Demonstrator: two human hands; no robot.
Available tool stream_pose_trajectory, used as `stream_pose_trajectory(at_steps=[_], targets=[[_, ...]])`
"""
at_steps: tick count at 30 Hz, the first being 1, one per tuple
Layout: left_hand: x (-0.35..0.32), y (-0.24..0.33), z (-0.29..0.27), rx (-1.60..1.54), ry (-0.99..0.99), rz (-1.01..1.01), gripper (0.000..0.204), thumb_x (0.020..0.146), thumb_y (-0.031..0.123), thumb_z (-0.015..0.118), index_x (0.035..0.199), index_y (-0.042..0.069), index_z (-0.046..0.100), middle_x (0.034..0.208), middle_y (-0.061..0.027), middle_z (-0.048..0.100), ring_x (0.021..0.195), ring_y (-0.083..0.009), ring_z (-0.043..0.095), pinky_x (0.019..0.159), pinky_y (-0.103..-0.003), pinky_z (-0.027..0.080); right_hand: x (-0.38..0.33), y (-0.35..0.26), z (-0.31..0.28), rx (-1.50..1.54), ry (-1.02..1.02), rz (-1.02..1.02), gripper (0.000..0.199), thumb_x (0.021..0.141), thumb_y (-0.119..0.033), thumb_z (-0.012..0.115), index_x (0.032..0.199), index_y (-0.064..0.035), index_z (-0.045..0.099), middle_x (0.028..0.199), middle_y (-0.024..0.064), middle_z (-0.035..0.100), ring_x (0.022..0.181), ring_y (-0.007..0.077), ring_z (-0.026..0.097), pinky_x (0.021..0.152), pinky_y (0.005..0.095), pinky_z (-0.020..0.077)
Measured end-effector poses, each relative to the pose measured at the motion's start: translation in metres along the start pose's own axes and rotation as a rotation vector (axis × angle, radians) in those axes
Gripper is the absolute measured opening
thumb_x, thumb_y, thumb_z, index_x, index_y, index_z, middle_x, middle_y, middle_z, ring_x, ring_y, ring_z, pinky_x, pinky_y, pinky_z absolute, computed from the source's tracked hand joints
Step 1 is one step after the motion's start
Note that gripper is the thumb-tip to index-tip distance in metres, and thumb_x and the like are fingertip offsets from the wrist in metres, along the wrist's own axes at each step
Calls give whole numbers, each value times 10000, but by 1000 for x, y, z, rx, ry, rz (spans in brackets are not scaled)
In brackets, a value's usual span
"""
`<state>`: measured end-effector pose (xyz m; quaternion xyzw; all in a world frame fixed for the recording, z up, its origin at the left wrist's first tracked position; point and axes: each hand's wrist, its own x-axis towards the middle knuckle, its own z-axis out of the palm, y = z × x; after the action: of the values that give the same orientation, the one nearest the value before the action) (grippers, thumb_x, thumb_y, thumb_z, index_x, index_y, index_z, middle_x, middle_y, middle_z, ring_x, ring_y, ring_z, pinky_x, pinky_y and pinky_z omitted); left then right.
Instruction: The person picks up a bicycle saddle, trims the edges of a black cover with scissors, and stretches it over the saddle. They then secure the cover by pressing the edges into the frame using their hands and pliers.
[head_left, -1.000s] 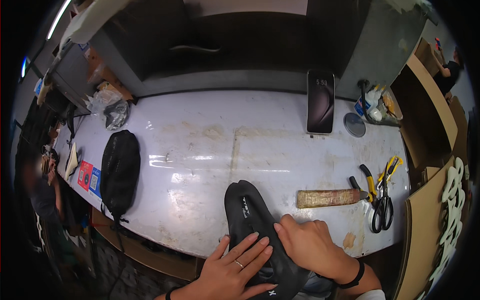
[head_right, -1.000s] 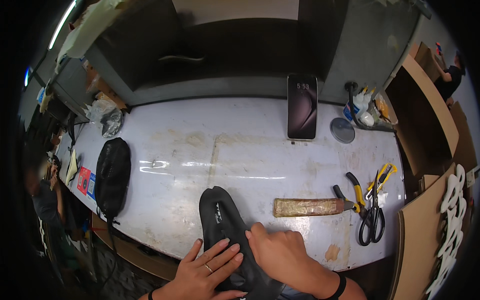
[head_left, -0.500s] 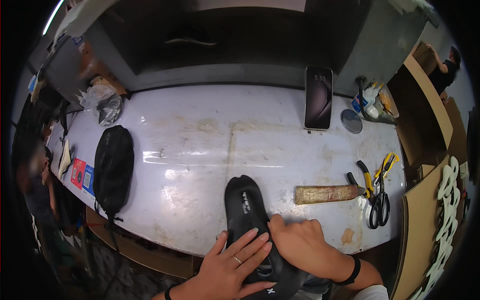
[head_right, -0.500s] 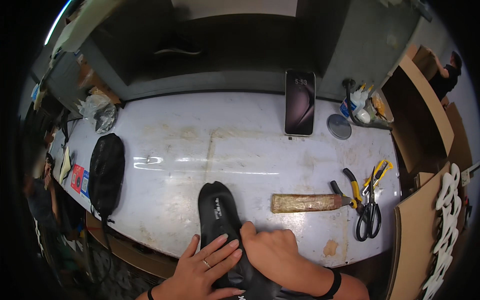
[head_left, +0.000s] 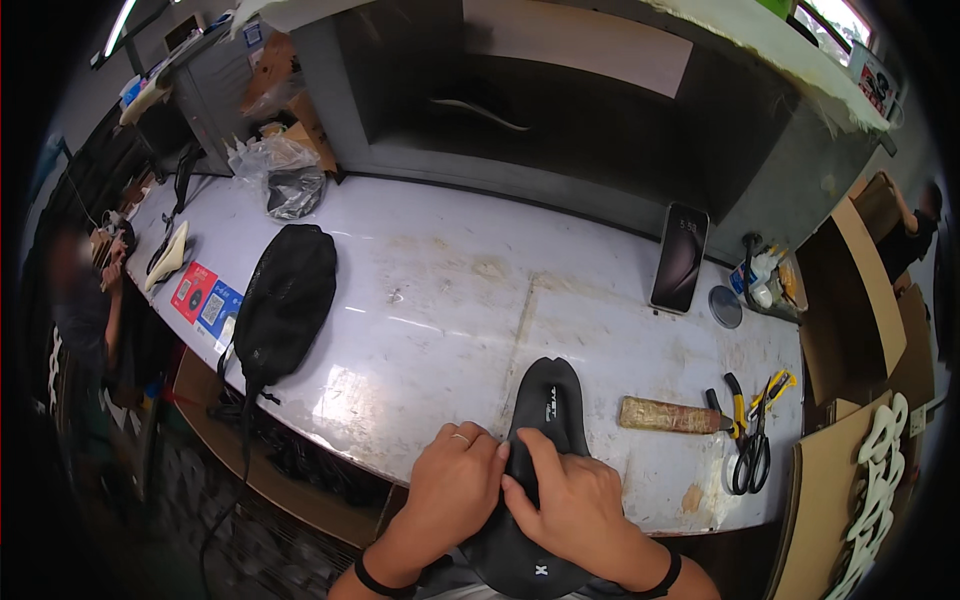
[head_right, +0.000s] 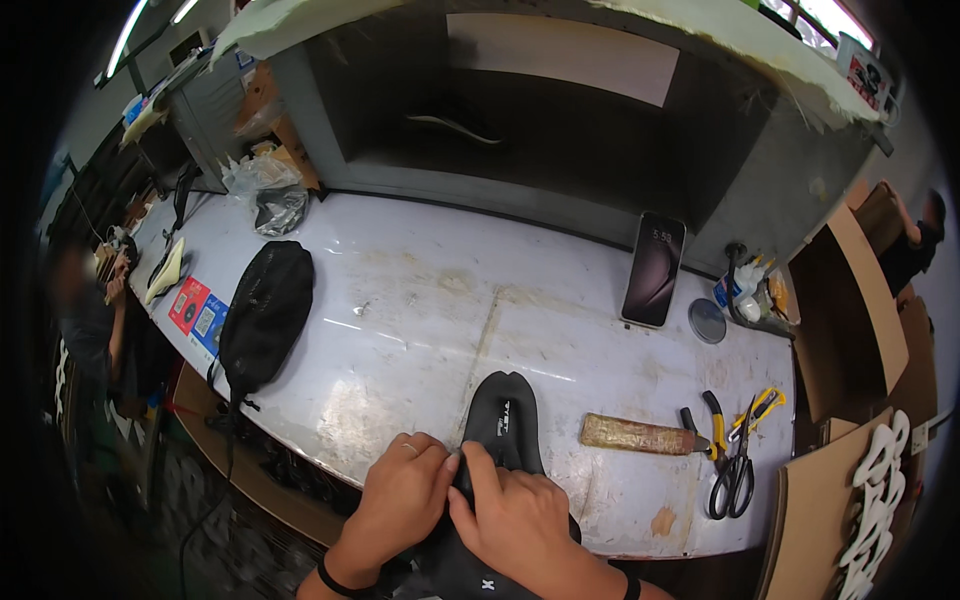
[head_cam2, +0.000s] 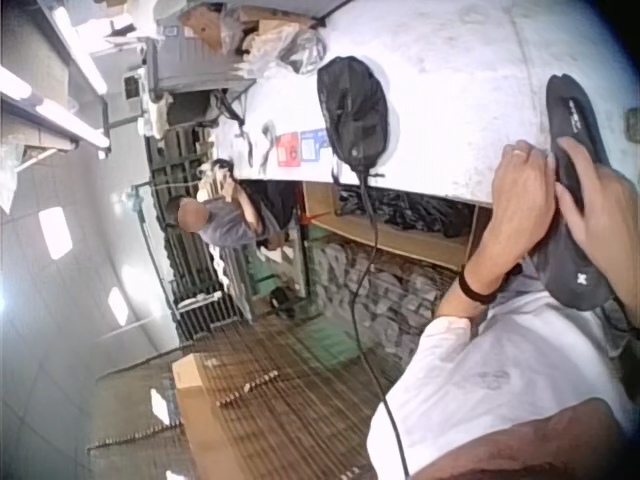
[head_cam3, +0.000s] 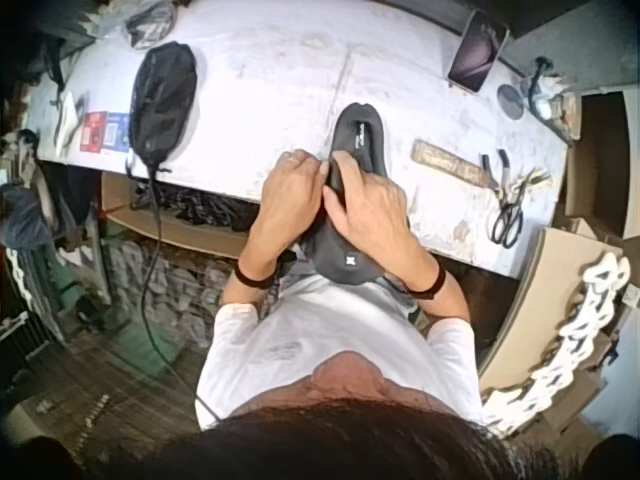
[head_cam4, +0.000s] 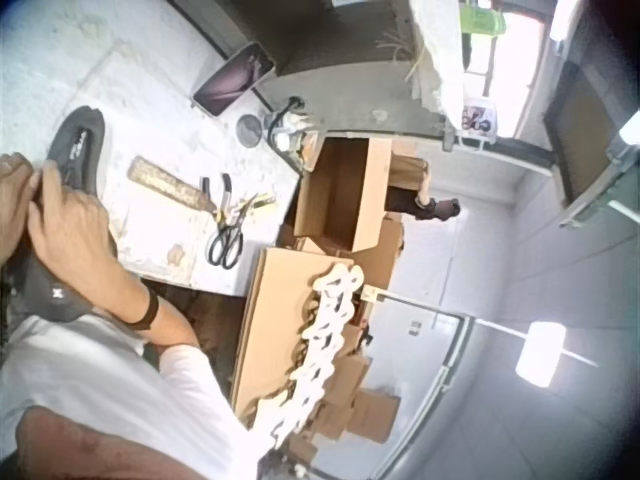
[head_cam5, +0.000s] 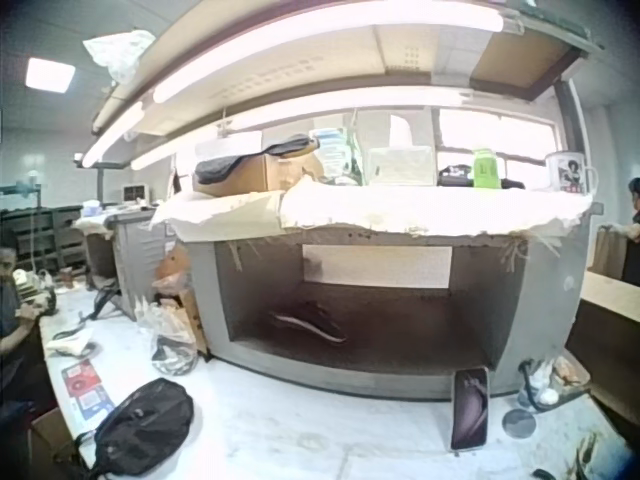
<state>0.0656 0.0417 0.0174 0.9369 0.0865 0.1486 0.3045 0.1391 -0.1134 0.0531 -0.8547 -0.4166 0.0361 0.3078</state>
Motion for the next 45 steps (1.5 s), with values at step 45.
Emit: stream_pose_trajectory(at_steps=[45], targets=[[14, -16, 21, 147, -302, 132, 158, 897, 162, 609, 791, 63, 544, 555, -101, 642, 470, -279, 668, 422, -390, 508, -27, 31, 4, 468, -55, 190, 725, 850, 35, 769, 1495, 20, 436, 711, 25, 652, 542, 42, 490, 508, 210, 376]])
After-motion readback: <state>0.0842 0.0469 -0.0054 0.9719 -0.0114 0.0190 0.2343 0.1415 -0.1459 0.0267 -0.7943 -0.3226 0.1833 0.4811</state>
